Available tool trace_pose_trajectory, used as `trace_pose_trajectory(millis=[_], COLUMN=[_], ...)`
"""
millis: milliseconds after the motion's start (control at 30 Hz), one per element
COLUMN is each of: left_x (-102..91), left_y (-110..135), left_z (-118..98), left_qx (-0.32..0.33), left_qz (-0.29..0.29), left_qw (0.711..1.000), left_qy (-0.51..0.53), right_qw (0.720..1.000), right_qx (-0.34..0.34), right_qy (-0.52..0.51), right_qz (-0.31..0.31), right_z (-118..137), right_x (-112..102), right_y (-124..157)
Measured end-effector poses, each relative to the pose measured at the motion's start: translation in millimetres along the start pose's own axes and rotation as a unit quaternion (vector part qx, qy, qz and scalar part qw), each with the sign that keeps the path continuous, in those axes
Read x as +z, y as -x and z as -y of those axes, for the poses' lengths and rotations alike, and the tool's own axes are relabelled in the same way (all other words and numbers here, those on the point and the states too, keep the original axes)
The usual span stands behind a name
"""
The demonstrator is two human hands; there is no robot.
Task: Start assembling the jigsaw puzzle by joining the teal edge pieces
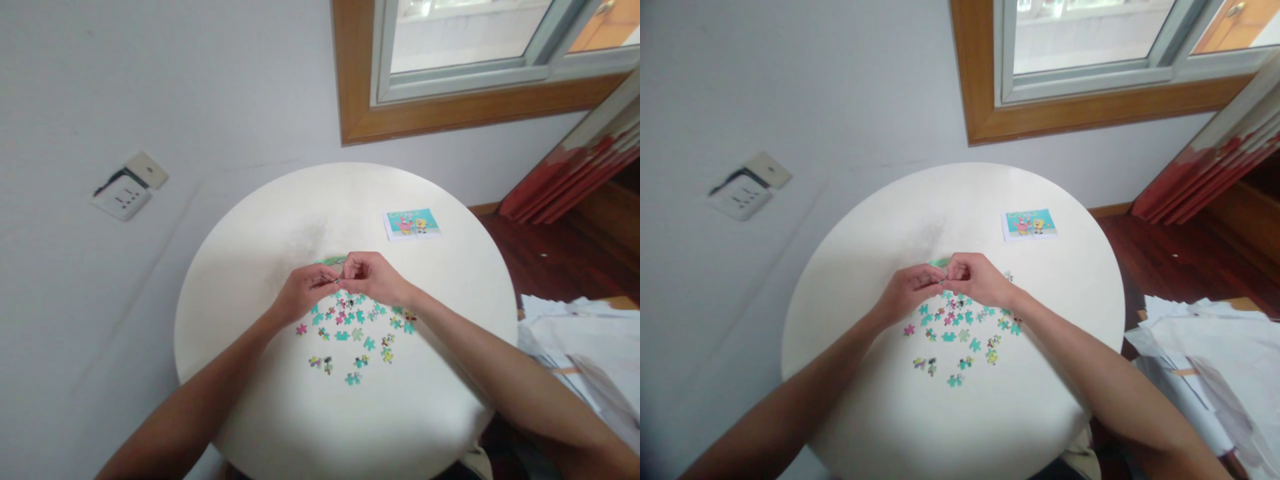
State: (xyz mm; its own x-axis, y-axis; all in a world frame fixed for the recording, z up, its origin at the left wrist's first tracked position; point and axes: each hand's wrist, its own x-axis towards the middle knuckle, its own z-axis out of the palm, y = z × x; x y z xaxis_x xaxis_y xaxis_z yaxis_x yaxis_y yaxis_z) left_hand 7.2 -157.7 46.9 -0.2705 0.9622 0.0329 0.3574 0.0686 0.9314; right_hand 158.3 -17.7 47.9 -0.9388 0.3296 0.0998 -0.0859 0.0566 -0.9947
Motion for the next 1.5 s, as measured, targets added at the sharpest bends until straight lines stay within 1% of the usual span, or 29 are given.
trace_pose_trajectory(millis=[67,133,233,333,433,567,667,800,933,967,1067,1167,1267,1367,1500], left_x=[0.2,-5.2,-22.1,-41.6,-55.0,-64.8,-71.6,-74.2,-60.9,-56.3,-45.0,-41.6,-46.5,-56.0,-67.3], left_y=[2.4,3.2,2.7,3.2,8.7,26.2,46.8,78.5,98.9,101.1,102.5,99.4,93.7,85.3,72.4], left_z=[-2.4,-6.1,-14.1,-22.7,-27.1,-20.3,-7.4,10.0,18.8,19.3,18.5,16.2,13.8,10.8,5.5], left_qx=[-0.004,-0.007,-0.004,0.005,-0.011,-0.072,-0.109,-0.153,-0.195,-0.199,-0.183,-0.161,-0.147,-0.125,-0.104], left_qz=[-0.026,-0.028,-0.019,-0.047,-0.048,-0.048,-0.057,-0.064,-0.057,-0.067,-0.093,-0.103,-0.111,-0.127,-0.119], left_qw=[0.999,1.0,0.997,0.991,0.984,0.978,0.97,0.963,0.959,0.958,0.953,0.95,0.946,0.942,0.946], left_qy=[0.02,0.007,-0.072,-0.127,-0.169,-0.189,-0.208,-0.211,-0.196,-0.197,-0.221,-0.249,-0.268,-0.284,-0.284], right_qw=[0.999,0.998,0.997,0.993,0.99,0.985,0.975,0.955,0.948,0.947,0.945,0.945,0.944,0.942,0.937], right_qx=[-0.007,-0.002,-0.001,-0.009,-0.018,-0.031,-0.034,-0.012,-0.004,-0.005,0.001,0.001,-0.001,0.0,0.006], right_qy=[-0.029,-0.046,-0.027,0.012,0.023,0.042,0.072,0.105,0.128,0.134,0.148,0.155,0.162,0.166,0.171], right_qz=[-0.025,-0.039,-0.073,-0.113,-0.139,-0.166,-0.209,-0.276,-0.292,-0.292,-0.292,-0.289,-0.288,-0.291,-0.305], right_z=[-2.0,-2.9,-5.0,-7.9,-8.8,-5.9,-2.5,0.8,2.8,3.3,3.7,3.3,3.3,3.6,2.8], right_x=[6.7,8.6,6.1,1.0,-5.4,-19.1,-34.3,-54.4,-63.4,-63.6,-61.8,-60.2,-61.1,-64.7,-72.9], right_y=[-0.6,-1.8,-5.1,-8.4,-10.4,-11.7,-11.8,-11.0,-9.2,-8.5,-7.0,-6.7,-7.1,-7.2,-7.0])
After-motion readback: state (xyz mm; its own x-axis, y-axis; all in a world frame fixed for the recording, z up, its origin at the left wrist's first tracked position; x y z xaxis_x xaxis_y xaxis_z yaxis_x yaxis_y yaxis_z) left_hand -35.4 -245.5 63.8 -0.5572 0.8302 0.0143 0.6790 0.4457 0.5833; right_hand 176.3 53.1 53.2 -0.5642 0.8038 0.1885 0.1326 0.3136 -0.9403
